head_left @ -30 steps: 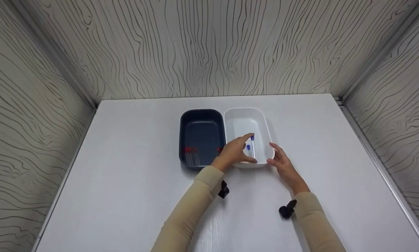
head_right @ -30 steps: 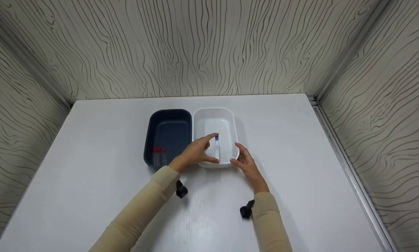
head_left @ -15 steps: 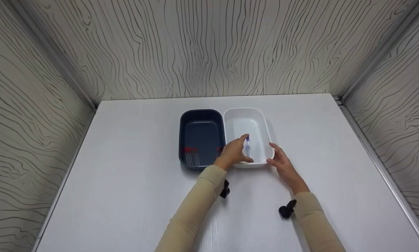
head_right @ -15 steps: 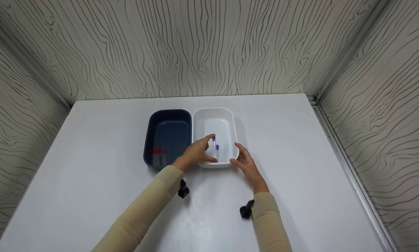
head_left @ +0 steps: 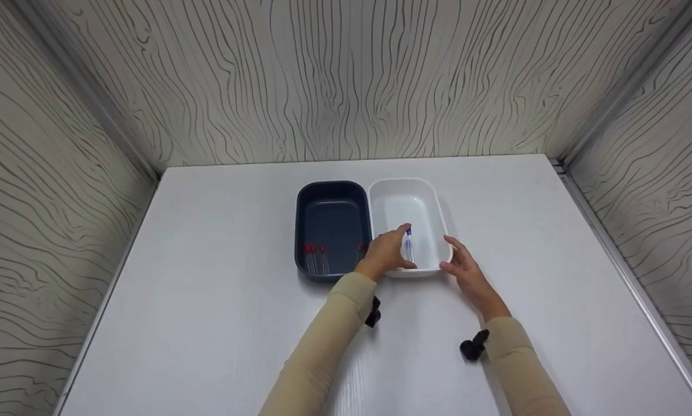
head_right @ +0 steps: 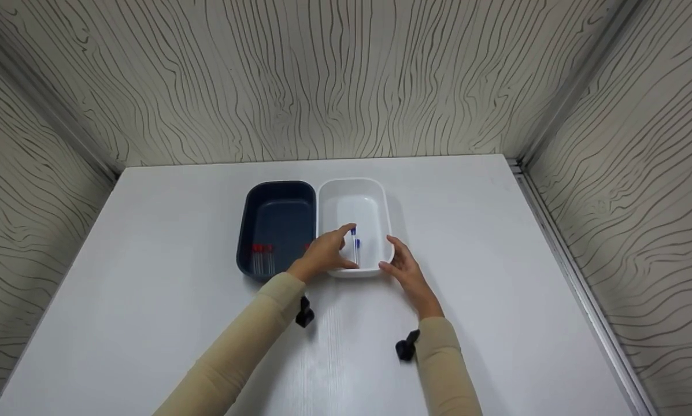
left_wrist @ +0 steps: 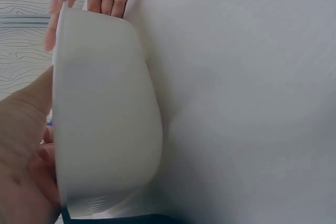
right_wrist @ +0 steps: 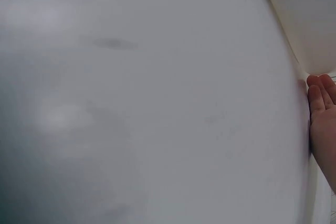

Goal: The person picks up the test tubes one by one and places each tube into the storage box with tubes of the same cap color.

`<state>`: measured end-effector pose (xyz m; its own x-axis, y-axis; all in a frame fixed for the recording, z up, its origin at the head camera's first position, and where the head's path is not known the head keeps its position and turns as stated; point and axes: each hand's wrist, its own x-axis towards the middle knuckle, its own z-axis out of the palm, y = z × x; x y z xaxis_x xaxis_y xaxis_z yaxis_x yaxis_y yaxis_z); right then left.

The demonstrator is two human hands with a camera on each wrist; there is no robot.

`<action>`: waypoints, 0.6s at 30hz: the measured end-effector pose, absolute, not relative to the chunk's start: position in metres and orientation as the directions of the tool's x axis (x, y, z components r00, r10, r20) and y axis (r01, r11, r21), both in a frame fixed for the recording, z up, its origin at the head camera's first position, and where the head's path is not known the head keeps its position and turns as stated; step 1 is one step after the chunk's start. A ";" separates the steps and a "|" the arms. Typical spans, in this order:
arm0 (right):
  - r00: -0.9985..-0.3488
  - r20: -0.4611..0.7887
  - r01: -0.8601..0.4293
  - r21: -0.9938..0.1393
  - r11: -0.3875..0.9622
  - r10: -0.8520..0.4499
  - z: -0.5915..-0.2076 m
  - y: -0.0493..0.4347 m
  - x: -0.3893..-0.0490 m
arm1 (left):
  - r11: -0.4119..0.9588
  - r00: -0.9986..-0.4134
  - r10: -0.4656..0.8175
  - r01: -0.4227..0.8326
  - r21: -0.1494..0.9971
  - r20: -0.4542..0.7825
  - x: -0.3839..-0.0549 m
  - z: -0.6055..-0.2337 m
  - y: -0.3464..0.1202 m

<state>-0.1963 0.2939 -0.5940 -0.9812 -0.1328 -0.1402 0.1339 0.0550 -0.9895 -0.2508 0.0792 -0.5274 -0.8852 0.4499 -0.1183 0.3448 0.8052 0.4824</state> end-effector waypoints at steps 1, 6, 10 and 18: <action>-0.981 -0.141 0.134 -0.989 0.057 -0.133 -0.594 0.294 -0.196 | 0.809 -0.885 0.450 0.347 0.475 -0.119 -0.251 -0.527 0.079; -0.980 -0.148 0.142 -0.988 0.055 -0.134 -0.593 0.293 -0.197 | 0.830 -0.886 0.446 0.355 0.431 -0.129 -0.251 -0.527 0.081; -0.980 -0.142 0.139 -0.990 0.031 -0.139 -0.593 0.293 -0.197 | 0.842 -0.887 0.440 0.353 0.408 -0.140 -0.252 -0.527 0.082; -0.981 -0.138 0.135 -0.990 0.028 -0.137 -0.592 0.293 -0.197 | 0.835 -0.887 0.438 0.340 0.433 -0.146 -0.252 -0.527 0.082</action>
